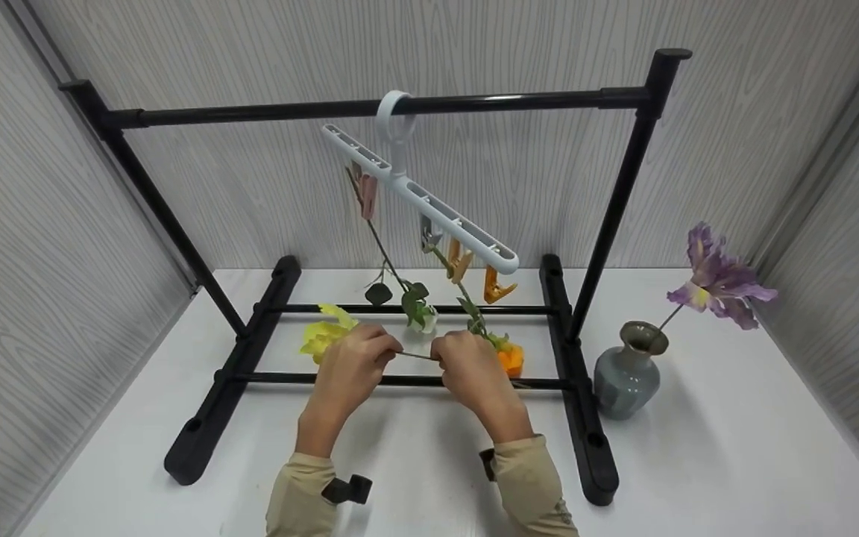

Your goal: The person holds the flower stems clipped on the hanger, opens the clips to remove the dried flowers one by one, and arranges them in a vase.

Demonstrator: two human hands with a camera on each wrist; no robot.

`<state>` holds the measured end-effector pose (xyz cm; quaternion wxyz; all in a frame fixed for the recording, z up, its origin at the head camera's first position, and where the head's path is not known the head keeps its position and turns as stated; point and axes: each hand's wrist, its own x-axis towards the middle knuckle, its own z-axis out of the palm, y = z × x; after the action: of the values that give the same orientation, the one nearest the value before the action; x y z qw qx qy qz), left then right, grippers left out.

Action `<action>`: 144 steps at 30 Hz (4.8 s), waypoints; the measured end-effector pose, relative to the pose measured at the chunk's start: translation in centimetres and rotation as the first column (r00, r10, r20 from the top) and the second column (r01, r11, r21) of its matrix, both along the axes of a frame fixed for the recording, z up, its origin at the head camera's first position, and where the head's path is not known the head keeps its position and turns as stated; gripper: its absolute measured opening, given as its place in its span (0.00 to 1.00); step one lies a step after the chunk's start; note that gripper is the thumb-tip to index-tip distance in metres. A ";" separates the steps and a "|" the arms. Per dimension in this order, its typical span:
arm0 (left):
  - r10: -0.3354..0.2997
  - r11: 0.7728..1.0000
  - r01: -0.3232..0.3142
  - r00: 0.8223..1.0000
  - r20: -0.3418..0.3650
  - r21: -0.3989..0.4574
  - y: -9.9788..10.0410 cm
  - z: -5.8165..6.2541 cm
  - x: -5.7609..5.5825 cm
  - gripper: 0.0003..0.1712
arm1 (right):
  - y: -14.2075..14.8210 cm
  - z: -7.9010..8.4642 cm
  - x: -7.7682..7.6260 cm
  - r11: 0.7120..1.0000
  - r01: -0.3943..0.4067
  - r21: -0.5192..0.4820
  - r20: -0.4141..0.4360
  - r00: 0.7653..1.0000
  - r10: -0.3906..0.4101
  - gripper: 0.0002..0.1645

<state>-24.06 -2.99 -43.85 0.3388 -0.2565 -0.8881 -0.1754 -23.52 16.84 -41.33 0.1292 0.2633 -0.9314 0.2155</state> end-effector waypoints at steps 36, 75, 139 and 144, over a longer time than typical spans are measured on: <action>-0.254 0.644 0.031 0.951 0.175 0.764 2.7 -2.6 -1.5 0.13 | 5.9 3.9 2.2 0.967 0.089 -0.239 -0.274 0.949 -0.155 0.09; -0.541 0.758 0.239 0.750 0.381 0.607 9.4 -2.7 -1.4 0.29 | 10.6 4.5 2.6 0.725 0.062 -0.686 -0.452 0.745 -0.491 0.07; -0.358 0.743 0.122 0.903 0.237 0.658 10.6 -2.5 -1.2 0.09 | 17.2 1.3 1.5 0.511 0.667 -0.543 0.080 0.646 -0.759 0.14; -0.395 0.757 0.146 0.879 0.268 0.637 10.5 -2.3 -1.1 0.20 | 16.8 1.6 1.9 0.554 0.667 -0.498 0.082 0.672 -0.736 0.15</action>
<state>-25.19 7.55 -46.15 0.1908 -0.2245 -0.7874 -0.5415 -21.64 33.60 -39.78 0.3292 -0.1583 -0.8604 0.3554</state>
